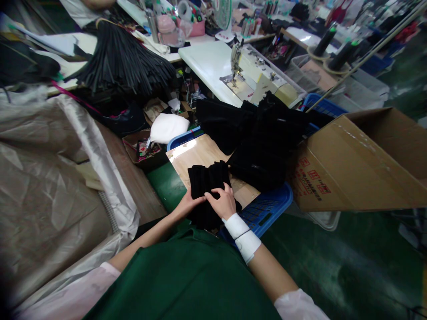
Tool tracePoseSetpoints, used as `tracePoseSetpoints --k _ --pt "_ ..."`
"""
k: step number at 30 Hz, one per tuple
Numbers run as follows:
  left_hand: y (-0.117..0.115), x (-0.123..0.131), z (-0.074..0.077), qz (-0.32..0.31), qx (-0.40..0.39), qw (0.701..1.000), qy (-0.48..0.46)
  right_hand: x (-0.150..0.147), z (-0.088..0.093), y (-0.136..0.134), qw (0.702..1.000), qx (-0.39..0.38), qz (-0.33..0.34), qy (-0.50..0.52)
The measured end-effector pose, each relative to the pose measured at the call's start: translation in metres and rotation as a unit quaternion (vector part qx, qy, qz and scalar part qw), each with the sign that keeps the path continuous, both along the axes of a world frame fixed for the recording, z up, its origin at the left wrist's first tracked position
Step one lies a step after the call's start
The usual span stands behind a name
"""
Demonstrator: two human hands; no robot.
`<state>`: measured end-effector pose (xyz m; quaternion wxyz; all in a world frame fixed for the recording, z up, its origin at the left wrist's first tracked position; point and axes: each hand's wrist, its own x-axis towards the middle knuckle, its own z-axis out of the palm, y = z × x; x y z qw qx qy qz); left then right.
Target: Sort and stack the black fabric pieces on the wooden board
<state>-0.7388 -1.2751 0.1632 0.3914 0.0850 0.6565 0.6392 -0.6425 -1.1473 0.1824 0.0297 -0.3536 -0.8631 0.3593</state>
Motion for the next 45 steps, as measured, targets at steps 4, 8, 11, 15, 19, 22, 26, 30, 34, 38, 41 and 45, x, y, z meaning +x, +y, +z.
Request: tracePoseSetpoints --k 4,8,11,15,19,22,26,30,34,38,41,45 --pt "0.002 0.001 -0.001 -0.005 0.006 1.0 0.022 -0.002 0.002 -0.002 1.0 0.012 -0.005 -0.016" --pt "-0.001 0.0 -0.005 -0.003 -0.015 1.0 0.025 -0.002 -0.006 0.0 0.999 0.031 -0.01 -0.001" --pt "-0.003 -0.001 -0.007 -0.013 -0.034 0.999 0.022 -0.001 -0.011 0.003 0.999 0.03 -0.015 0.007" --pt "-0.002 0.0 -0.01 -0.001 -0.027 0.999 0.038 -0.001 -0.011 0.003 0.999 0.026 -0.014 0.018" --pt "0.003 0.003 -0.009 0.008 -0.008 0.999 0.039 -0.001 -0.006 0.0 1.0 0.018 -0.01 -0.004" --pt "0.004 0.004 -0.008 0.014 -0.004 0.999 0.034 -0.003 -0.004 -0.003 0.999 0.028 -0.009 -0.015" --pt "0.002 0.002 -0.011 0.014 -0.028 0.999 0.029 -0.002 -0.013 0.0 0.999 0.04 -0.019 0.015" --pt "-0.003 0.001 -0.015 0.018 -0.045 0.999 0.012 0.003 -0.025 0.009 0.996 0.032 -0.038 0.074" --pt "-0.005 0.001 -0.018 0.011 -0.045 0.999 0.01 0.007 -0.026 0.013 0.994 0.024 -0.037 0.096" --pt "0.0 0.001 -0.016 0.003 -0.065 0.997 0.046 0.005 -0.016 0.007 0.998 0.028 0.008 0.064" --pt "0.004 0.001 -0.011 0.011 -0.041 0.997 0.063 0.002 -0.007 -0.001 0.999 0.028 0.01 0.024" --pt "0.006 0.004 -0.008 0.024 -0.023 0.997 0.066 -0.001 0.0 -0.01 0.999 0.031 -0.007 0.007"
